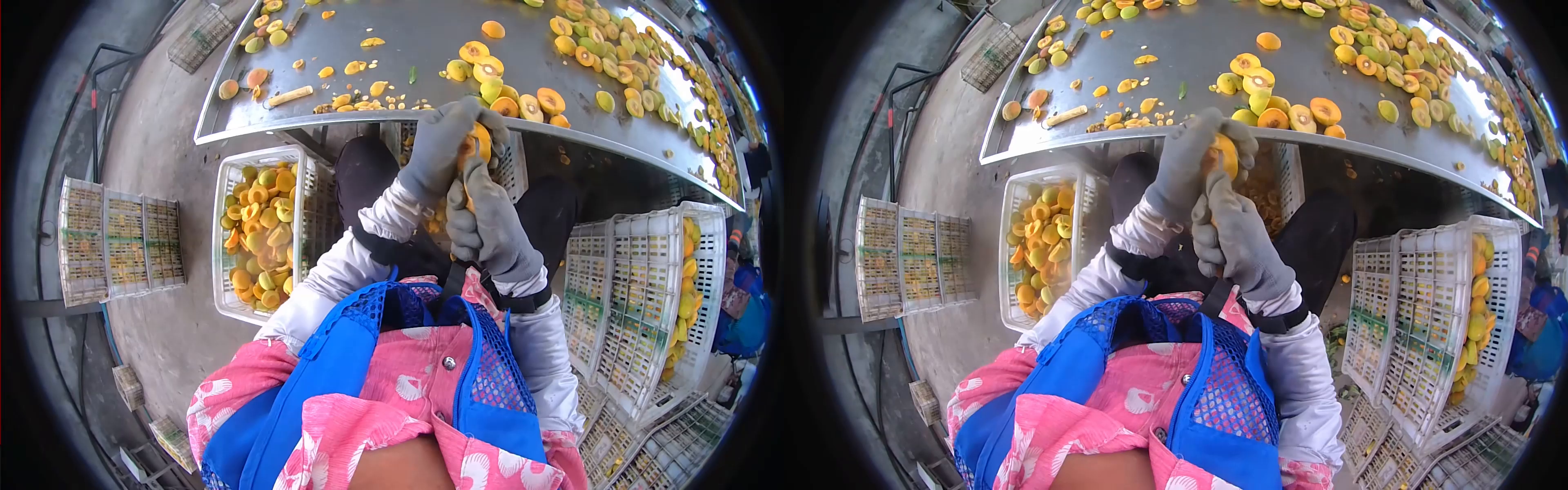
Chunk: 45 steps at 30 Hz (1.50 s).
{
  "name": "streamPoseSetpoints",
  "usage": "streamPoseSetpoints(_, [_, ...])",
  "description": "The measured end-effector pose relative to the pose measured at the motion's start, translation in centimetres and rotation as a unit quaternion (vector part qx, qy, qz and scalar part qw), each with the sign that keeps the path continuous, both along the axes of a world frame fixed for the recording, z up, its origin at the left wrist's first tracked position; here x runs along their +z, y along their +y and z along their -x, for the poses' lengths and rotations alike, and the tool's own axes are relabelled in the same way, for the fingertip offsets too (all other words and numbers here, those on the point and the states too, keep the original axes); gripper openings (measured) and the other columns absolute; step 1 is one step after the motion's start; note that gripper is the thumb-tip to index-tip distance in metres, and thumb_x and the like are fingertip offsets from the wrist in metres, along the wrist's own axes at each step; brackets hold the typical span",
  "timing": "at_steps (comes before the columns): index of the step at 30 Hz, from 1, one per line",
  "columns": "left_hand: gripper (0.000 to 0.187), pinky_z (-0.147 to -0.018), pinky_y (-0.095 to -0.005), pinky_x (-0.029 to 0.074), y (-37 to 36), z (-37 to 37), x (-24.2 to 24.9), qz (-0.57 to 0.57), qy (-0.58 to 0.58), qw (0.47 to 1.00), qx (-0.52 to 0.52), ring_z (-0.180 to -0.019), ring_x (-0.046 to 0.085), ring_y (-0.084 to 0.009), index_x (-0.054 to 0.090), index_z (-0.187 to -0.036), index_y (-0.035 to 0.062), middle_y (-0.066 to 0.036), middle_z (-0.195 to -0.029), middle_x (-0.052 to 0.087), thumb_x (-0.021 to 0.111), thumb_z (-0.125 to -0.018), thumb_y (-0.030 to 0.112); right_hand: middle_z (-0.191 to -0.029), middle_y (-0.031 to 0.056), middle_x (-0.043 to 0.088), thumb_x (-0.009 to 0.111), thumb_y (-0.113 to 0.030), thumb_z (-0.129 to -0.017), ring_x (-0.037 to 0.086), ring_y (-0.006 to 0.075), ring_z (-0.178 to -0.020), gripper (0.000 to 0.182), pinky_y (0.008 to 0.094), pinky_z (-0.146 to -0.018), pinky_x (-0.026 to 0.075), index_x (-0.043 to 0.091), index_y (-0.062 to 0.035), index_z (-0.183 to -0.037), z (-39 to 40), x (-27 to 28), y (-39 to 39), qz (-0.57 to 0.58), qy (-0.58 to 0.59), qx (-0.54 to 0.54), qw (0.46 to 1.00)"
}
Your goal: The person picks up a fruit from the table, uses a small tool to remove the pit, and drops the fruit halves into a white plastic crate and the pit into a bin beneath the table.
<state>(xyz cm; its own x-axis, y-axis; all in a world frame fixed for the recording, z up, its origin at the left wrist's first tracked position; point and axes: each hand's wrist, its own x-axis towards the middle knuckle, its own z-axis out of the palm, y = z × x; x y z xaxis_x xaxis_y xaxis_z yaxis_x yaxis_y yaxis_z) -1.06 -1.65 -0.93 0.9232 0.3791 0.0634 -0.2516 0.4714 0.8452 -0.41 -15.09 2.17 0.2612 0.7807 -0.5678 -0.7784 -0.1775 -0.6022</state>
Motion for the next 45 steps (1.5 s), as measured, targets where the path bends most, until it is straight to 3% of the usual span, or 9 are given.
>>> streamPoseSetpoints(5, [0.042, -0.066, -0.0286, 0.053, -0.6, 0.1, -0.5, -0.202, 0.090, 0.974, 0.048, -0.069, 0.064, -0.0173, 0.066, -0.088, -0.0023, -0.013, -0.081, 0.067, 0.050, -0.099, 0.035, -0.057, -0.0067, 0.028, 0.036, -0.066, -0.096, 0.022, 0.0058, -0.040, 0.052, 0.0230, -0.038, 0.022, 0.042, -0.0159, -0.083, -0.3, 0.0, -0.9, 0.015, 0.028, 0.042, 0.999])
streamPoseSetpoints(7, [0.038, -0.064, -0.0267, 0.052, -0.2, 0.8, 0.6, -0.020, 0.047, 0.997, -0.053, -0.067, 0.063, -0.0157, 0.066, -0.089, -0.0031, -0.012, -0.079, 0.067, 0.049, -0.099, 0.029, -0.058, -0.0082, 0.024, 0.034, -0.066, -0.096, 0.018, 0.0045, -0.041, 0.051, 0.0217, -0.038, 0.018, 0.040, -0.0170, -0.083, -0.5, -0.8, -1.0, -0.077, 0.114, 0.060, 0.989])
streamPoseSetpoints(11, [0.035, -0.062, -0.0268, 0.052, 0.1, 0.4, -0.3, 0.001, 0.029, 0.995, -0.093, -0.066, 0.062, -0.0158, 0.066, -0.089, -0.0036, -0.011, -0.078, 0.067, 0.049, -0.099, 0.026, -0.059, -0.0092, 0.022, 0.034, -0.068, -0.095, 0.014, 0.0038, -0.042, 0.052, 0.0212, -0.038, 0.015, 0.040, -0.0175, -0.085, -0.7, -1.2, -1.1, -0.095, 0.124, 0.066, 0.985])
streamPoseSetpoints(14, [0.036, -0.062, -0.0273, 0.052, 0.2, 0.1, -1.3, -0.256, 0.074, 0.963, -0.041, -0.066, 0.062, -0.0160, 0.065, -0.089, -0.0038, -0.012, -0.078, 0.067, 0.049, -0.099, 0.026, -0.060, -0.0095, 0.023, 0.036, -0.069, -0.094, 0.015, 0.0032, -0.042, 0.052, 0.0206, -0.037, 0.014, 0.040, -0.0174, -0.085, -0.7, -1.5, -1.4, -0.070, 0.123, 0.085, 0.986])
streamPoseSetpoints(16, [0.035, -0.064, -0.0274, 0.052, 0.1, 0.5, -0.2, -0.087, 0.060, 0.990, -0.090, -0.067, 0.063, -0.0158, 0.066, -0.089, -0.0038, -0.012, -0.079, 0.068, 0.050, -0.098, 0.026, -0.060, -0.0097, 0.023, 0.038, -0.067, -0.094, 0.014, 0.0026, -0.042, 0.051, 0.0199, -0.037, 0.013, 0.040, -0.0171, -0.086, -0.9, -2.4, -1.4, -0.145, 0.180, 0.077, 0.970])
streamPoseSetpoints(26, [0.044, -0.064, -0.0288, 0.053, -0.5, 0.3, -3.5, 0.039, 0.116, 0.992, -0.009, -0.075, 0.065, -0.0175, 0.065, -0.099, -0.0025, -0.014, -0.088, 0.068, 0.050, -0.099, 0.039, -0.059, -0.0100, 0.024, 0.041, -0.066, -0.095, 0.016, 0.0025, -0.041, 0.050, 0.0191, -0.037, 0.015, 0.043, -0.0169, -0.085, -1.4, -5.3, -0.8, -0.190, 0.229, 0.068, 0.952])
streamPoseSetpoints(30, [0.045, -0.061, -0.0290, 0.053, -0.4, 0.4, -4.2, 0.117, 0.207, 0.971, 0.033, -0.072, 0.064, -0.0167, 0.065, -0.098, -0.0020, -0.013, -0.087, 0.067, 0.050, -0.099, 0.040, -0.057, -0.0098, 0.023, 0.042, -0.065, -0.095, 0.016, 0.0029, -0.040, 0.049, 0.0199, -0.036, 0.016, 0.043, -0.0169, -0.082, -1.0, -5.1, -0.3, -0.053, 0.118, 0.052, 0.990])
streamPoseSetpoints(39, [0.042, -0.061, -0.0292, 0.054, 1.2, -0.2, -3.1, -0.052, 0.069, 0.990, -0.112, -0.068, 0.065, -0.0190, 0.067, -0.088, -0.0022, -0.013, -0.080, 0.068, 0.051, -0.098, 0.035, -0.056, -0.0096, 0.025, 0.034, -0.060, -0.099, 0.016, 0.0018, -0.039, 0.048, 0.0187, -0.032, 0.014, 0.044, -0.0152, -0.084, -0.8, -6.0, 0.0, -0.213, 0.212, 0.053, 0.952])
streamPoseSetpoints(45, [0.045, -0.069, -0.0344, 0.056, 0.7, 2.2, -4.5, 0.166, 0.181, 0.966, 0.076, -0.074, 0.064, -0.0231, 0.061, -0.106, -0.0021, -0.016, -0.093, 0.066, 0.048, -0.098, 0.041, -0.056, -0.0098, 0.023, 0.038, -0.065, -0.095, 0.017, 0.0033, -0.040, 0.050, 0.0192, -0.034, 0.016, 0.044, -0.0170, -0.082, -0.6, -6.8, 1.0, -0.158, 0.229, 0.094, 0.956])
